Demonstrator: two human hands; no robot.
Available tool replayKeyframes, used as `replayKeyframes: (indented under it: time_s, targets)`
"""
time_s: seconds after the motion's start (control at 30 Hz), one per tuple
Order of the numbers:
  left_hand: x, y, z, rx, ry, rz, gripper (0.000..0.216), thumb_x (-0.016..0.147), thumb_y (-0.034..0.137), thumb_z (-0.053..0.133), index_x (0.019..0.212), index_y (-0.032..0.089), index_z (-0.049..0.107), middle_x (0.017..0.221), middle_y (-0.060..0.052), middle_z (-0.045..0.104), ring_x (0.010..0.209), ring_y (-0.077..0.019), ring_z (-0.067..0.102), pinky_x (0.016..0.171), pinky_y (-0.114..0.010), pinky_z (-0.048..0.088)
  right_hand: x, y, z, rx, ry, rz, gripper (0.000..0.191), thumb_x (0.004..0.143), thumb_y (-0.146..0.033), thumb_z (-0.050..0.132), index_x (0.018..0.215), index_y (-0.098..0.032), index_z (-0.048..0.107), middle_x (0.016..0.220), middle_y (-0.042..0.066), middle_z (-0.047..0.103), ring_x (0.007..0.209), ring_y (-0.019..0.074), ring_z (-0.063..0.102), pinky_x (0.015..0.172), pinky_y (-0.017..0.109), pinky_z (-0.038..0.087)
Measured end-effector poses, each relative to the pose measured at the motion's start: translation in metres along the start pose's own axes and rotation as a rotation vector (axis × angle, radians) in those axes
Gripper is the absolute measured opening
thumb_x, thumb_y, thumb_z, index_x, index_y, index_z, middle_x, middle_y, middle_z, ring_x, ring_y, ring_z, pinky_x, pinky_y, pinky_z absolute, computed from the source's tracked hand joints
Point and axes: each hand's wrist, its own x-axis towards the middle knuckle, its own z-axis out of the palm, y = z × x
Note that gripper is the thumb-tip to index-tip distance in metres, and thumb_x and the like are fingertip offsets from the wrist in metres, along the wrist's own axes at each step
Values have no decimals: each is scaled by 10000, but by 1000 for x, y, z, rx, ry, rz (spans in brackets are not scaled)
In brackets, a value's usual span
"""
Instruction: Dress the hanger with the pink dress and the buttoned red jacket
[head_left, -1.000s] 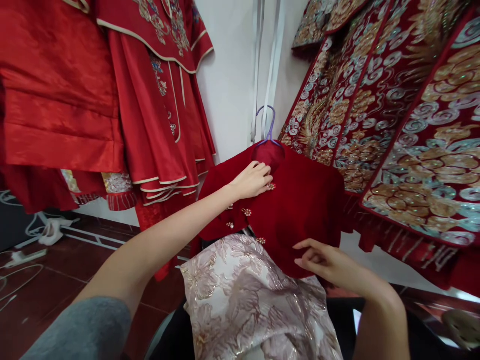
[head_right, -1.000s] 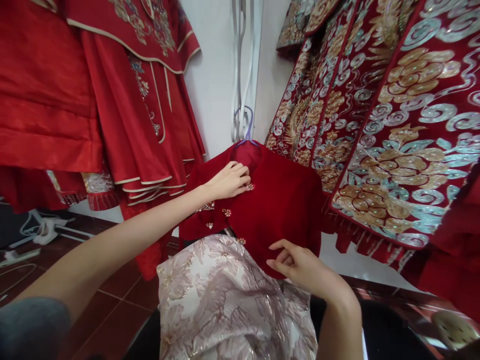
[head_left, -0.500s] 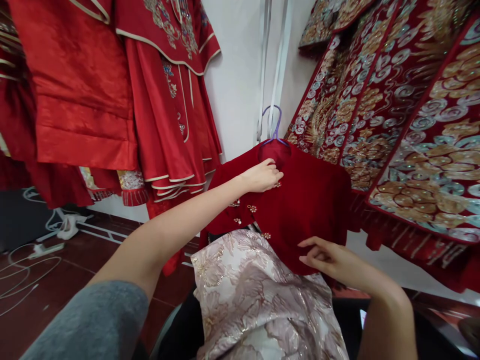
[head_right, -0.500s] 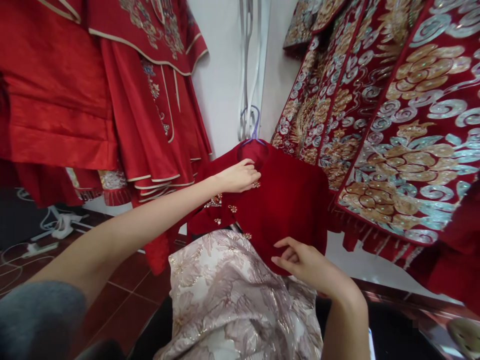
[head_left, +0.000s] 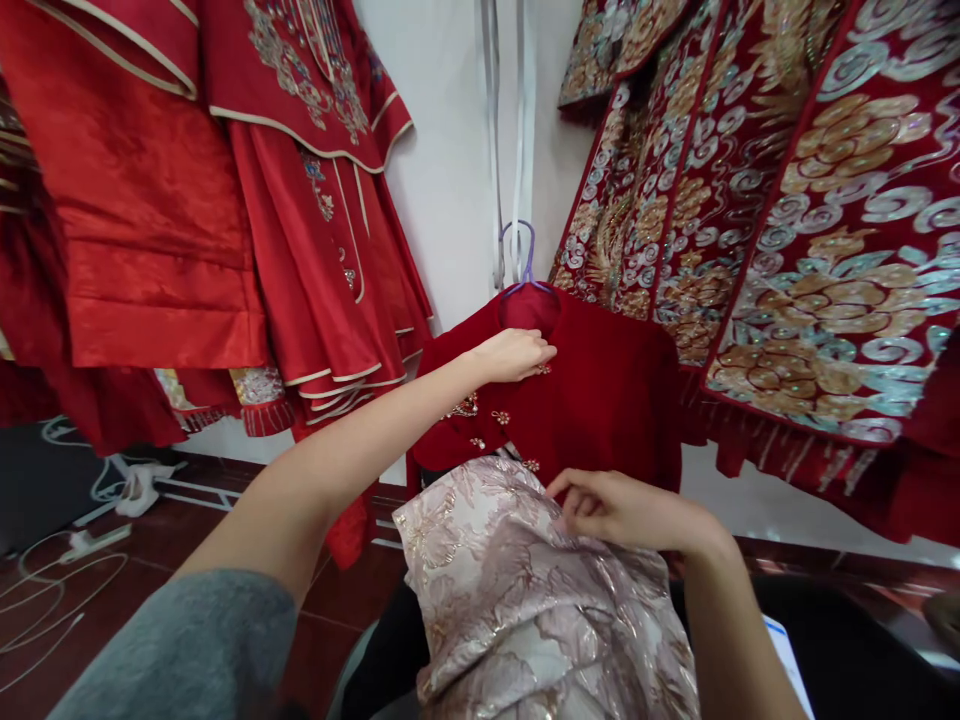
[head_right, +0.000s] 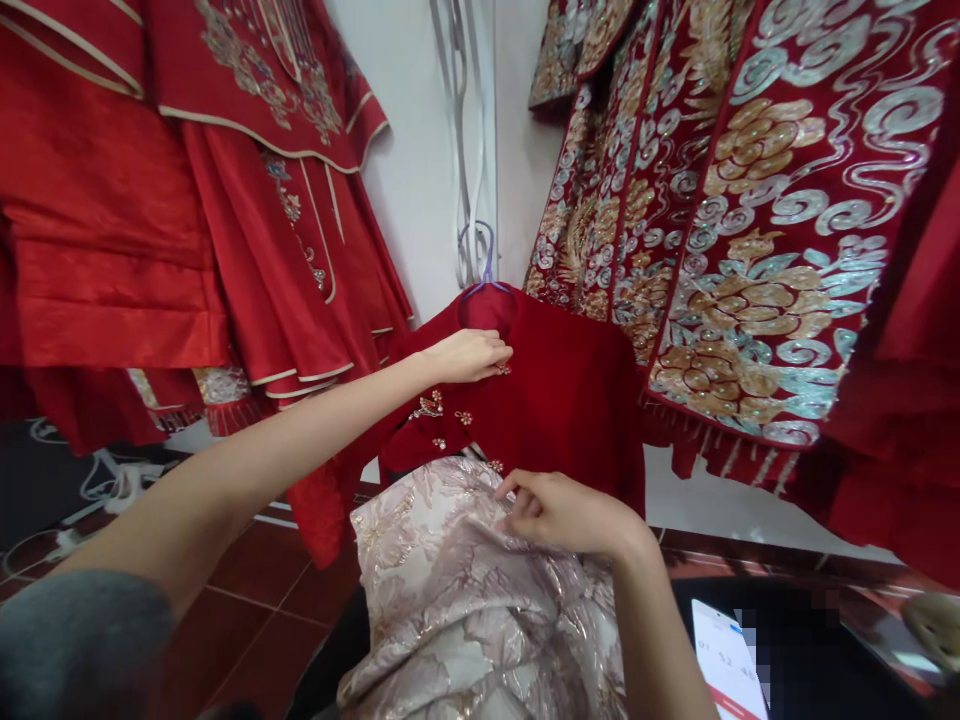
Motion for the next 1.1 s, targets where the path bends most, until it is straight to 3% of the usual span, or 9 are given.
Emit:
replayKeyframes:
  time_s: [0.17,0.33,0.57,0.73,0.8,0.97,1.1]
  targets:
    - [4,-4,-9,-10,-42,-86,176,891,291,514,960,165,616,817,-98,679,723,-203,619,598,-296,346,22,-14,-10,-82,-137,-63,366,813,-392,621,1106,-175,594,864,49,717,740,161,661,664,255,501]
    - [8,-14,-5,-45,-52,-101,164,864,276,537,960,173,622,833,-86,689,738,-194,627,575,-286,328,37,-27,-37,-139,-264,-85,404,812,-430,630,1135,-189,619,912,48,716,797,161,668,712,254,507]
    - [17,-13,-1,-95,-15,-95,131,815,175,557,905,191,651,782,-68,693,710,-197,622,565,-296,316,34,-41,-64,-265,-255,-4,425,794,-453,635,1129,-192,644,913,54,724,800,180,671,722,263,507]
    - [16,-13,-4,-124,-62,-140,124,815,205,595,910,179,669,868,-79,699,782,-203,624,598,-289,350,37,-21,-76,-340,-184,68,360,759,-452,652,1021,-206,672,861,48,722,765,190,669,703,278,520]
    - [12,-16,-6,-99,-88,-185,161,821,291,618,916,176,680,909,-95,694,838,-221,615,608,-291,359,46,-9,-80,-361,-55,-20,351,802,-425,599,1060,-190,640,896,61,708,786,187,666,738,298,532]
    - [-2,-25,-7,-102,-99,-147,214,841,376,604,924,206,701,943,-79,681,951,-221,579,651,-279,371,70,8,-96,-534,583,-414,361,909,-323,434,1219,-164,526,1238,142,552,1135,242,549,966,408,478]
    - [-8,-19,0,-128,-51,-150,275,848,409,592,1004,205,687,999,-76,669,995,-220,562,722,-280,394,75,4,-116,-781,768,-498,372,923,-268,411,1275,-170,481,1377,148,447,1302,279,399,1078,486,371]
